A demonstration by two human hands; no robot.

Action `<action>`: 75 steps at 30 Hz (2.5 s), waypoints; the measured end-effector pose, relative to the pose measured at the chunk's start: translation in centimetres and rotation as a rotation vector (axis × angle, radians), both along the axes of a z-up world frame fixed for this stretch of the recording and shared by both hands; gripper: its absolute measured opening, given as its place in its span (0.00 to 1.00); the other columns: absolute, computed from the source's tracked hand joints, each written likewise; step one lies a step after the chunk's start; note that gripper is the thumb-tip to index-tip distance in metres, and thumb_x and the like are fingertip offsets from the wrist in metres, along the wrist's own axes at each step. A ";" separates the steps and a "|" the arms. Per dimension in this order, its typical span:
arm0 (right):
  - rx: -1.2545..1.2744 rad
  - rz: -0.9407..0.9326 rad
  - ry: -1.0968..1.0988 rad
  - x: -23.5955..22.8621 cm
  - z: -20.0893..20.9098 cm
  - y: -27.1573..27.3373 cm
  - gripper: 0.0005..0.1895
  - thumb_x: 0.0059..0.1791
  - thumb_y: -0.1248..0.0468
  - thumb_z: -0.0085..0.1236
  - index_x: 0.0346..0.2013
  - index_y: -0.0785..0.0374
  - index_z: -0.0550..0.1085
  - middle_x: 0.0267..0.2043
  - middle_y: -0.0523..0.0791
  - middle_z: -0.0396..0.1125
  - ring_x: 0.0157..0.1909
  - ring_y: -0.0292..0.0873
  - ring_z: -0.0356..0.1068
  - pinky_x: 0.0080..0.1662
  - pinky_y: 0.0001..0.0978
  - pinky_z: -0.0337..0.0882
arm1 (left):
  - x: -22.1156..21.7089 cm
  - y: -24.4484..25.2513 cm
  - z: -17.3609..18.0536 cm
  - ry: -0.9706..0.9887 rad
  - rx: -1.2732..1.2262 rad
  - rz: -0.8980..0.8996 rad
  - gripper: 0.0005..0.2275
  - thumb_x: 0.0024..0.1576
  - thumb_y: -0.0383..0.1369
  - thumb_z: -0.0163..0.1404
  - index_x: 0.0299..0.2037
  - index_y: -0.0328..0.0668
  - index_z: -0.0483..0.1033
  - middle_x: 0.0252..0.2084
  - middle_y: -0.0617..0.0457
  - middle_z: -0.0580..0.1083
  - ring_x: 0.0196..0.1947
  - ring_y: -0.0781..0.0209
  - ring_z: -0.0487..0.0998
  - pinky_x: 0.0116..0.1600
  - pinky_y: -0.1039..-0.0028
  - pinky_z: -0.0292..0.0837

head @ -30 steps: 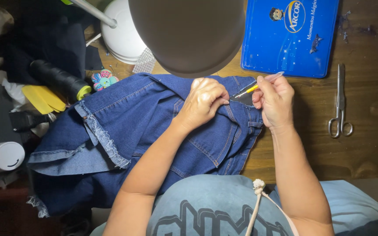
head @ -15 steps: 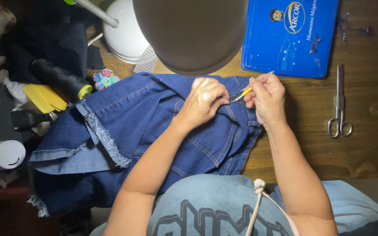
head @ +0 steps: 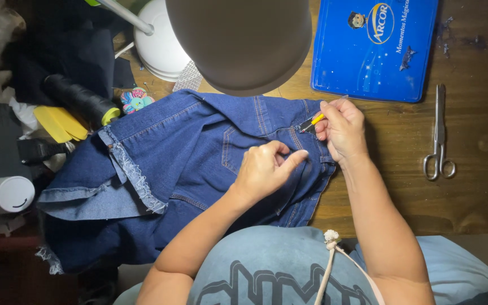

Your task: Removing a black label from the back of denim shorts using a seam ripper and scissors

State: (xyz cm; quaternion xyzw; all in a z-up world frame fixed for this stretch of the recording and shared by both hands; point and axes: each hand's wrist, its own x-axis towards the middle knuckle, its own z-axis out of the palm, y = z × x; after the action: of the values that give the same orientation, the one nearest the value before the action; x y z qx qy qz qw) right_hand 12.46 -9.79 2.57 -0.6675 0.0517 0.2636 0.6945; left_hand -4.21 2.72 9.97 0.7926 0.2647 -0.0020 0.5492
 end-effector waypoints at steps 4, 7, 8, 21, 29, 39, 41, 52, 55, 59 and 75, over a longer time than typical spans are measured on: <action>0.014 -0.003 0.088 0.0 0.3 -0.3 0.08 0.54 0.64 0.60 0.37 0.62 0.68 0.27 0.54 0.69 0.18 0.35 0.68 0.16 0.20 0.65 | 1.6 -1.0 -2.4 0.093 -0.533 0.115 0.23 0.57 0.48 0.58 0.39 0.27 0.75 0.28 0.40 0.81 0.17 0.57 0.81 0.18 0.77 0.76; 0.046 0.000 0.127 0.4 0.2 -0.4 0.08 0.54 0.63 0.60 0.37 0.61 0.69 0.28 0.53 0.68 0.19 0.35 0.67 0.17 0.20 0.64 | 3.0 -2.7 -6.4 -0.028 -0.938 0.347 0.21 0.57 0.42 0.61 0.41 0.25 0.73 0.31 0.33 0.79 0.17 0.57 0.80 0.15 0.83 0.73; 0.057 -0.001 0.147 0.5 0.2 -0.5 0.08 0.54 0.63 0.61 0.37 0.60 0.69 0.28 0.53 0.68 0.19 0.35 0.66 0.18 0.19 0.63 | 3.3 -3.3 -8.1 -0.073 -0.890 0.432 0.17 0.56 0.40 0.63 0.38 0.29 0.75 0.26 0.42 0.77 0.14 0.64 0.76 0.14 0.85 0.68; 0.143 -0.043 0.031 0.6 2.9 -0.6 0.09 0.56 0.61 0.59 0.38 0.58 0.67 0.30 0.52 0.69 0.21 0.35 0.66 0.22 0.18 0.64 | 5.0 -4.2 -10.7 -0.224 -0.848 0.646 0.11 0.59 0.32 0.57 0.27 0.33 0.74 0.12 0.58 0.66 0.09 0.75 0.63 0.14 0.89 0.55; 0.223 -0.076 0.012 -0.7 2.9 0.3 0.08 0.57 0.61 0.57 0.40 0.58 0.68 0.32 0.52 0.71 0.23 0.36 0.69 0.24 0.20 0.68 | 4.0 -1.9 -8.0 -0.221 -1.003 0.503 0.13 0.61 0.33 0.55 0.24 0.37 0.73 0.10 0.58 0.60 0.07 0.75 0.56 0.15 0.87 0.49; 0.229 -0.035 0.012 -1.6 2.9 0.6 0.08 0.58 0.60 0.56 0.41 0.57 0.67 0.31 0.51 0.70 0.23 0.36 0.68 0.23 0.21 0.68 | 5.2 -1.4 -7.3 -0.164 -0.711 0.472 0.22 0.56 0.42 0.62 0.14 0.41 0.67 0.06 0.55 0.61 0.05 0.73 0.54 0.13 0.83 0.45; 0.228 -0.039 0.014 -1.7 2.7 0.4 0.08 0.58 0.60 0.56 0.41 0.57 0.67 0.31 0.51 0.70 0.23 0.36 0.68 0.23 0.21 0.68 | 5.6 -1.6 -6.3 -0.141 -0.718 0.493 0.22 0.55 0.43 0.61 0.14 0.40 0.68 0.06 0.54 0.62 0.06 0.71 0.56 0.13 0.81 0.48; 0.214 -0.045 0.031 -1.8 2.6 1.0 0.08 0.57 0.60 0.57 0.41 0.57 0.67 0.32 0.51 0.70 0.24 0.36 0.69 0.24 0.20 0.67 | 4.2 -1.4 -6.7 -0.213 -0.970 0.545 0.25 0.61 0.42 0.56 0.13 0.43 0.63 0.07 0.57 0.57 0.05 0.74 0.55 0.15 0.86 0.49; 0.204 -0.044 0.039 -1.8 2.7 1.0 0.08 0.57 0.60 0.57 0.41 0.57 0.67 0.32 0.51 0.70 0.23 0.36 0.69 0.23 0.20 0.67 | 4.1 -1.2 -6.6 -0.210 -0.982 0.537 0.25 0.61 0.41 0.56 0.13 0.43 0.63 0.07 0.57 0.57 0.05 0.73 0.55 0.16 0.86 0.49; 0.170 -0.026 0.104 -1.4 1.1 0.6 0.09 0.56 0.59 0.59 0.39 0.57 0.68 0.32 0.50 0.71 0.23 0.35 0.69 0.24 0.18 0.67 | 4.1 -1.1 -7.1 -0.203 -0.963 0.516 0.25 0.60 0.42 0.57 0.12 0.42 0.63 0.07 0.56 0.58 0.05 0.72 0.56 0.15 0.84 0.52; 0.784 0.014 0.723 -0.3 5.8 -1.2 0.08 0.59 0.64 0.50 0.39 0.64 0.64 0.33 0.40 0.53 0.24 0.23 0.57 0.20 0.03 0.60 | 3.9 -0.7 -6.9 -0.255 -1.053 0.453 0.23 0.60 0.41 0.58 0.14 0.42 0.66 0.08 0.57 0.59 0.07 0.73 0.58 0.17 0.86 0.53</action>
State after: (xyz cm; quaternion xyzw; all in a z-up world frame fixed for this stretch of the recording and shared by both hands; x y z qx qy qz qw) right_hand 12.20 -10.94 8.42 -0.2247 0.1808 0.4809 0.8280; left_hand -0.36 1.98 3.08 0.3307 0.3228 0.0799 0.8832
